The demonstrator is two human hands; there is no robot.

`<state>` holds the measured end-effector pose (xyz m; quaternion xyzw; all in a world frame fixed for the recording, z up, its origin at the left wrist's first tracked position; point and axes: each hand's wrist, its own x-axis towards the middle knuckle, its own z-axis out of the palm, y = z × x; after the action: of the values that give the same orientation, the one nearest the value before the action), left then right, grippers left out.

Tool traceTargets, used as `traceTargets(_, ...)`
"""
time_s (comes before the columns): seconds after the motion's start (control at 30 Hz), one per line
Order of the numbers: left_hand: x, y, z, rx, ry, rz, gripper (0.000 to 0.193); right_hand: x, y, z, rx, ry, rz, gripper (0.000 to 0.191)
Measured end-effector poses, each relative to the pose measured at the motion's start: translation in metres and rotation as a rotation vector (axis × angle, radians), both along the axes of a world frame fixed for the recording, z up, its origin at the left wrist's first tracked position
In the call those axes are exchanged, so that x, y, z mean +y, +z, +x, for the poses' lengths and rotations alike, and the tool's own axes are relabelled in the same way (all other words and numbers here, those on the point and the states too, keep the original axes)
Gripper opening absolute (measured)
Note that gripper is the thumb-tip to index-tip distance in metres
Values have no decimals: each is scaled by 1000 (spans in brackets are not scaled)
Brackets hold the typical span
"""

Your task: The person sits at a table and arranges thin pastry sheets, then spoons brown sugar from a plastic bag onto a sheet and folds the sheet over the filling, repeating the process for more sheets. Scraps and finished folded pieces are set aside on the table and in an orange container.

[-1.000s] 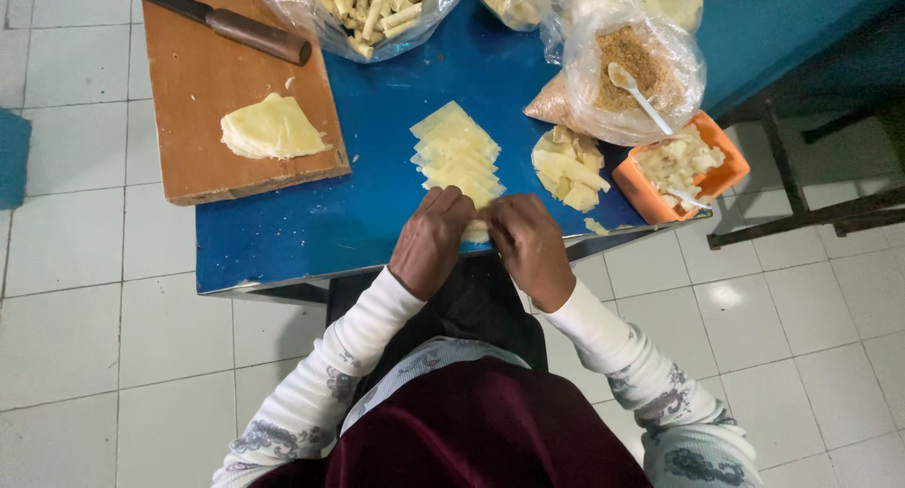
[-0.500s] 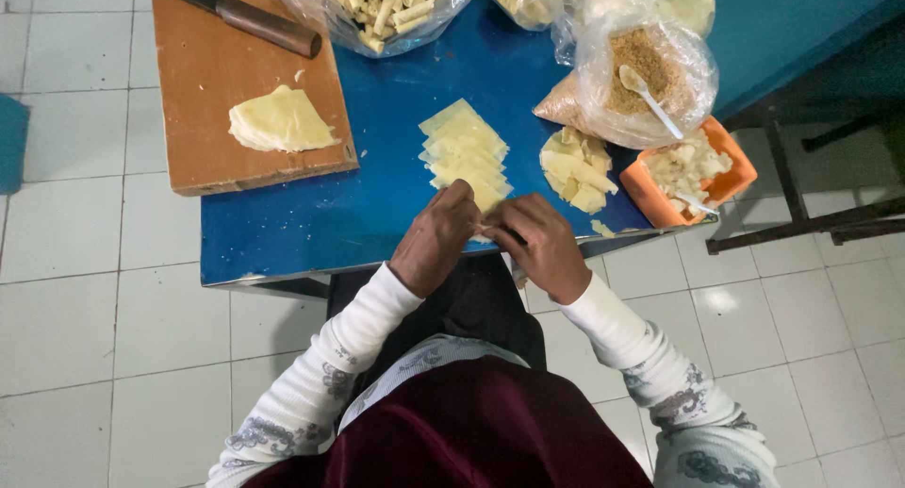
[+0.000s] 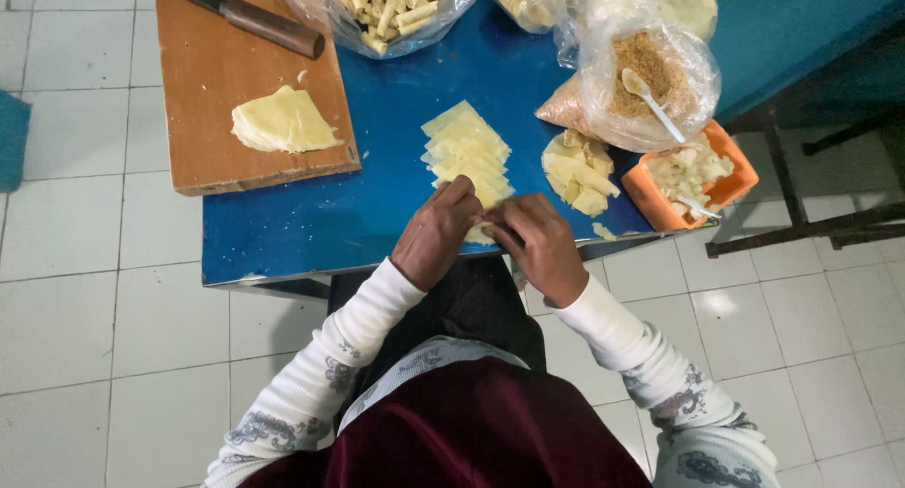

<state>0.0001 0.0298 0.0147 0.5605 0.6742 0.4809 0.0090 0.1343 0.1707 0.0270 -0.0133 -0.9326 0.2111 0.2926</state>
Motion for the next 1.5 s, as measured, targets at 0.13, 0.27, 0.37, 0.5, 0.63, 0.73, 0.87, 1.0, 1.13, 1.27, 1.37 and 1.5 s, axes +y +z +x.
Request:
traceTargets(0.13, -4, 0, 3, 18, 14, -45, 14, -4, -2, -2, -10, -41, 110, 17)
traceTargets(0.27, -7, -3, 10, 74, 80, -30, 20, -14, -1, 7, -42, -97, 202, 31)
traceTargets(0.37, -14, -8, 24, 106, 171, -33, 25, -23, 0, 14, -101, -165, 269, 46)
traceTargets(0.5, -26, -19, 43, 298, 270, -102, 38, -24, -1, 12, -173, -228, 355, 54)
traceTargets(0.63, -30, -27, 50, 427, 289, -142, 48, -9, 0, -4, -233, -244, 438, 65)
traceTargets(0.73, -35, -29, 50, 434, 284, -149, 51, 4, 2, -18, -308, -226, 432, 72)
traceTargets(0.87, -36, -30, 50, 465, 301, -146, 52, 22, 7, -25, -261, -33, 108, 78)
traceTargets(1.0, -36, -30, 53, 472, 300, -185, 52, 22, 9, -24, -198, 79, -11, 67)
traceTargets(1.13, -36, -29, 52, 476, 301, -182, 52, 21, 8, -26, -127, 43, 86, 60)
traceTargets(1.27, -37, -27, 52, 475, 297, -154, 51, 36, 11, -27, -139, 7, 186, 58)
traceTargets(1.37, -36, -26, 52, 462, 296, -131, 50, 57, 29, -41, -284, 0, 8, 64)
traceTargets(1.5, -37, -25, 53, 456, 307, -133, 49, 91, 76, -116, -111, 152, -393, 53)
